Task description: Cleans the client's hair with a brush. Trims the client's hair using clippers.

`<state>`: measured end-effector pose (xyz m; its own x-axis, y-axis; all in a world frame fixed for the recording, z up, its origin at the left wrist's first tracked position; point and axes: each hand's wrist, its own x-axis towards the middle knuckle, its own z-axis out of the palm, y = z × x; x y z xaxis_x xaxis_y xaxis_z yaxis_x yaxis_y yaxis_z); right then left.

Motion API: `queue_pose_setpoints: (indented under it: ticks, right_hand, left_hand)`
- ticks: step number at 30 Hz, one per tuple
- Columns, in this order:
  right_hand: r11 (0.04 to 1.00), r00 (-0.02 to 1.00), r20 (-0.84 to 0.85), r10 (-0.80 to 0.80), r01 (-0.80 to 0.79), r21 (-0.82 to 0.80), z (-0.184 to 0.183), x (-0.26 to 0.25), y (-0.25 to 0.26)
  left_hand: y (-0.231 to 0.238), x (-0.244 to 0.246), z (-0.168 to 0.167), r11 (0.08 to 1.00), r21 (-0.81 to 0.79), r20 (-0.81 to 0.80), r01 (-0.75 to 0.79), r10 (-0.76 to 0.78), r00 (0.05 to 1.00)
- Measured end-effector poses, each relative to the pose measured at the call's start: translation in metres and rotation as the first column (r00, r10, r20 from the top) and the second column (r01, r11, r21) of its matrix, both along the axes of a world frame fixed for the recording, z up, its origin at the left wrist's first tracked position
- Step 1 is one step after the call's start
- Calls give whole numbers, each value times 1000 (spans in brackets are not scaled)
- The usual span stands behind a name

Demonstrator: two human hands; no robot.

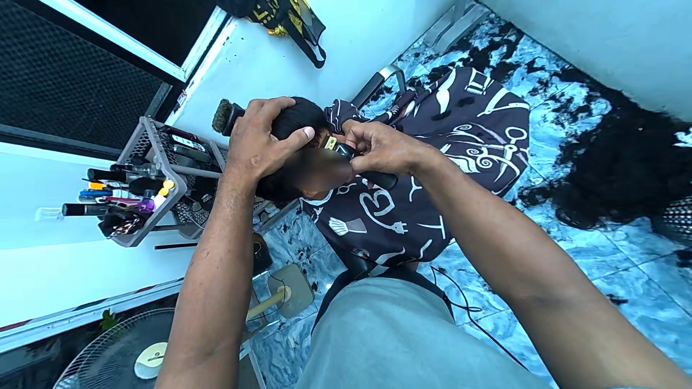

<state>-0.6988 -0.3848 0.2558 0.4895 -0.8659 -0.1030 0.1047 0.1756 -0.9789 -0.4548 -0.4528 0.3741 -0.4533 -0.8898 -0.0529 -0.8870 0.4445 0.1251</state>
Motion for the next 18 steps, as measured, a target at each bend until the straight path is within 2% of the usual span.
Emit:
queue_pose_setpoints:
  ticks: [9,13,18]
  right_hand:
    - [1000,1000,-14,1,-1,1,-1,0,-1]
    - [998,999,-44,11,-13,-66,-3,2,-3]
    - [999,1000,-6,12,-12,-52,-3,1,-3]
  left_hand:
    - [-1,0,0,1000,-1,6,7,-7,1000]
    - [-1,0,0,1000,1,2,10,-10,1000]
    - [-1,0,0,1000,-1,-7,7,-7,1000]
